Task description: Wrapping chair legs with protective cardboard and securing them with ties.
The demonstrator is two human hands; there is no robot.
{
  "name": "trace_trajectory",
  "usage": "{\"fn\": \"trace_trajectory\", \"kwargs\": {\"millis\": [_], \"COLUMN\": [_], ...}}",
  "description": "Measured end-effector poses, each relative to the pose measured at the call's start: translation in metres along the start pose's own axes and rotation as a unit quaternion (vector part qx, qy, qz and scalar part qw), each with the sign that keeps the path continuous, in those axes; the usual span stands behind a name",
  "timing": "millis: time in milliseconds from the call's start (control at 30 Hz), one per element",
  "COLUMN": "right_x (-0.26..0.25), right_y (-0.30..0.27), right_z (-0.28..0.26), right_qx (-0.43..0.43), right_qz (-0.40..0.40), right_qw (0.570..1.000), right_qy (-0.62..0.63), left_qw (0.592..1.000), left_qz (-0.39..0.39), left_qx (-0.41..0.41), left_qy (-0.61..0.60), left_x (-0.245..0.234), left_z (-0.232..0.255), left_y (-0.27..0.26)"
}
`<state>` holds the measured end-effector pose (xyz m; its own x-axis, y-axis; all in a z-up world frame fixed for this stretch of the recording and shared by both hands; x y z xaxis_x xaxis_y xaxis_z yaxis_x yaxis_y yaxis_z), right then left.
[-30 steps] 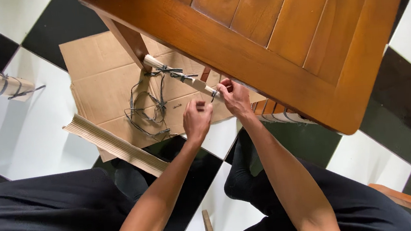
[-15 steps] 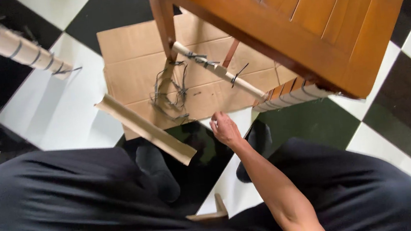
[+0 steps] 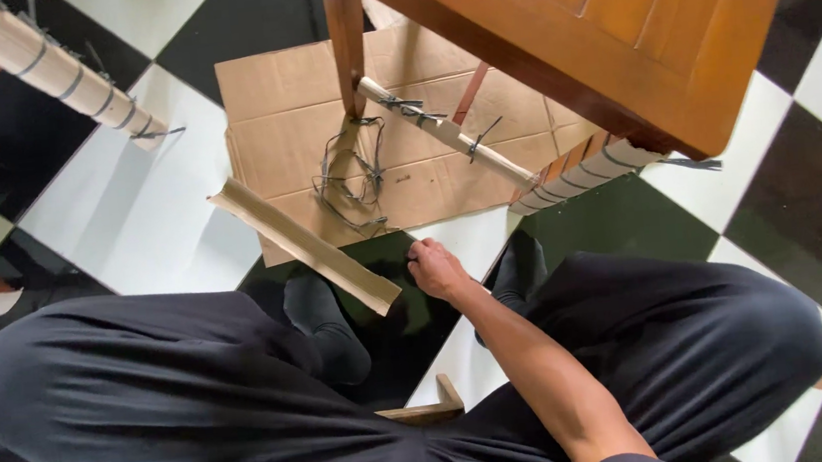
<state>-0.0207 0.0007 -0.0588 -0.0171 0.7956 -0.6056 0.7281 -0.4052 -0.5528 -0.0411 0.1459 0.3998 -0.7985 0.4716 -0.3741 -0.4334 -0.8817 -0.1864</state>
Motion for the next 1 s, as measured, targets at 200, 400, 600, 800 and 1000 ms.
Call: {"fn": "trace_trajectory", "kwargs": {"millis": [200, 400, 600, 800, 1000], "right_x": [0.013, 0.006, 0.005, 0.016, 0.011], "right_y": [-0.001, 0.014, 0.060, 0.090, 0.083], "right_z": [0.001, -0.019, -0.050, -0.063, -0.047], "right_qx": [-0.044, -0.050, -0.060, -0.091, -0.108], "right_qz": [-0.010, -0.003, 0.002, -0.001, 0.027], "right_qw": [0.997, 0.994, 0.994, 0.989, 0.990], "right_qy": [-0.070, -0.101, -0.096, -0.114, -0.084], "left_qw": [0.971, 0.920, 0.960, 0.953, 0.955], "left_qz": [-0.032, -0.020, 0.027, 0.008, 0.003], "left_qx": [-0.041, -0.262, -0.222, -0.240, -0.234], "left_qy": [0.234, 0.292, 0.168, 0.185, 0.180], "left_x": [-0.027, -0.066, -0.068, -0.049, -0.055], "left_z": [-0.196, -0.336, -0.343, -0.367, -0.359], "left_y": [0.003, -0.009, 0.002, 0.004, 0.009]}}
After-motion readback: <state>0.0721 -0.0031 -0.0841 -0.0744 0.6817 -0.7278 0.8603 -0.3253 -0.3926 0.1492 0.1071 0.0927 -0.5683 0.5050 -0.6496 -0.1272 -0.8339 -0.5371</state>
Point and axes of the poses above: each hand's wrist, its own y-axis towards the middle knuckle, its own x-axis out of the palm, z = x × y, the point moved 7 cm from there along y, towards the middle knuckle, and after that the axes turned 14 degrees about -z, right-handed, at the moved point
